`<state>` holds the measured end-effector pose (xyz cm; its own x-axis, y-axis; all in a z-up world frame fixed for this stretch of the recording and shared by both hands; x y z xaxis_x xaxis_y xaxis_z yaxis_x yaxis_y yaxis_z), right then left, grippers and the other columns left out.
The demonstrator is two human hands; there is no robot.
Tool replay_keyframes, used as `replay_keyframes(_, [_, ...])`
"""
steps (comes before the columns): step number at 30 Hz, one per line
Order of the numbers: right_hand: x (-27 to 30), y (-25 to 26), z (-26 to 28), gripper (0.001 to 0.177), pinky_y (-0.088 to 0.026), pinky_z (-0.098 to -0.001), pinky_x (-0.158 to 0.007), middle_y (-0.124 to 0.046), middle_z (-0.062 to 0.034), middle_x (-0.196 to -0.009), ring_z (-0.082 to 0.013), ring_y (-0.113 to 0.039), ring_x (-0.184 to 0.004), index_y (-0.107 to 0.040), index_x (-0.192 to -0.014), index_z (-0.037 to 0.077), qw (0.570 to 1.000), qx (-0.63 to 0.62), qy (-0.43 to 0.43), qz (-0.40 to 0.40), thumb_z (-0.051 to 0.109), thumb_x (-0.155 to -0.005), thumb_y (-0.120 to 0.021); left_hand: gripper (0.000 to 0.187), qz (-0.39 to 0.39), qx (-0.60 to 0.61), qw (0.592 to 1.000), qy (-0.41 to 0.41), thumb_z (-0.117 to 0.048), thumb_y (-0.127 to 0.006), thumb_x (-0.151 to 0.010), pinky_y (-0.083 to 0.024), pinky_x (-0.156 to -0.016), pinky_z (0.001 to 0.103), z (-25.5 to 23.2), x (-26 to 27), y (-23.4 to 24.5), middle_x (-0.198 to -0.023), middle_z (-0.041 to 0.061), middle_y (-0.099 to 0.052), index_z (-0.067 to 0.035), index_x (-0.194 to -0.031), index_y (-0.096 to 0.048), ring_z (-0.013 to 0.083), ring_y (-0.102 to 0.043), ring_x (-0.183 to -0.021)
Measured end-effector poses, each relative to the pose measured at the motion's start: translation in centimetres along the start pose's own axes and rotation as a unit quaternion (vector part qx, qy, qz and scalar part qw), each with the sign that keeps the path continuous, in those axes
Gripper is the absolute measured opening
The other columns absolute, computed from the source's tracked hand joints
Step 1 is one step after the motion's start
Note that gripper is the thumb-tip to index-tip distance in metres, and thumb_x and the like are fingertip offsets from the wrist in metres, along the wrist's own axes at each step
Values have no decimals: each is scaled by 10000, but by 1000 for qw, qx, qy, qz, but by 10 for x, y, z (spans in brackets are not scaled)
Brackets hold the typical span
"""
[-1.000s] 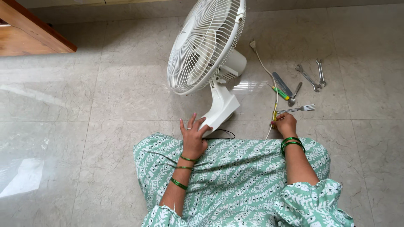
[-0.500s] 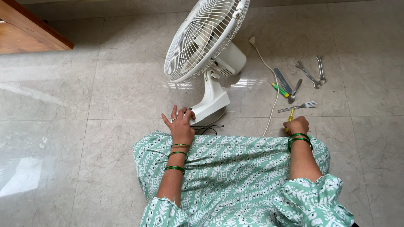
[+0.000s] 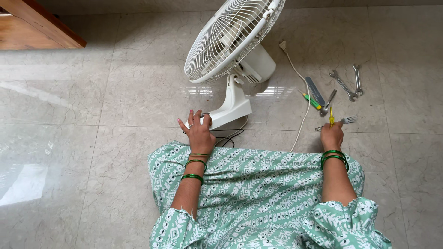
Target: The person sits on the floor and uses a yellow screwdriver to loosen a screw on the front grill of a white electric fan. They repeatedly turn the screwdriver and adjust their grip while working on the same fastener.
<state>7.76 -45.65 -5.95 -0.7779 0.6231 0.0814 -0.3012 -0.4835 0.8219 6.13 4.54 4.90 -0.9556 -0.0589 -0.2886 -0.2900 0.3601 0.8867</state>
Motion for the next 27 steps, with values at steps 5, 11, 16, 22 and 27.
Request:
replay_keyframes(5, [-2, -17, 32, 306, -485, -541, -1013, -691, -251, -1213, -473, -608, -1201, -629, -1196, -10, 991, 59, 120, 31, 273, -1092, -571, 387, 27, 20, 996, -78, -48, -633, -750, -16, -1205, 706, -22, 10, -2, -1435, 184, -511, -74, -1135, -603, 389, -374, -1469])
replay_keyframes(11, [-8, -33, 63, 533, -428, -526, -1051, -566, -246, -1421, -466, -476, -1376, -531, -1427, -47, 920, 193, 334, 68, 231, -983, -626, 645, 28, 41, 991, -121, -100, -623, -809, -32, -1215, 686, -35, 15, -6, -1472, 202, -483, -23, -1434, -481, 360, -384, -1461])
replay_keyframes(16, [-25, -28, 38, 481, -485, -522, -1057, -566, -273, -1431, -451, -542, -1321, -542, -1395, -12, 928, 247, 212, 182, 259, -1005, -617, 672, 33, 22, 991, -125, -110, -623, -828, -37, -1209, 676, -33, 13, -12, -1477, 209, -467, -40, -1472, -447, 362, -381, -1457])
replay_keyframes(22, [-6, 46, 17, 487, -519, -497, -1038, -663, -229, -1335, -437, -643, -1190, -581, -1416, 122, 914, 270, 164, 257, 342, -982, -596, 641, 39, -2, 993, -114, -105, -617, -844, -46, -1229, 656, -30, 14, -17, -1487, 204, -468, -54, -1464, -464, 349, -383, -1466])
replay_keyframes(27, [37, 107, -20, 641, -535, -500, -1043, -689, -209, -1329, -423, -652, -1207, -455, -1558, 291, 895, 354, 53, 267, 441, -954, -610, 637, 35, 0, 993, -117, -110, -623, -842, -47, -1231, 656, -31, 14, -16, -1485, 206, -469, -46, -1457, -471, 355, -380, -1471])
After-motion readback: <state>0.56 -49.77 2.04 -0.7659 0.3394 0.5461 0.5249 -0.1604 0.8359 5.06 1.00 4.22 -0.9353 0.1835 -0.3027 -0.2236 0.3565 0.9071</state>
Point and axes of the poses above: each hand's wrist, its own x-axis away from the middle knuckle, its own y-axis out of the back of the hand, z = x × y, the point moved 8 cm from there along -x, towards the middle knuckle
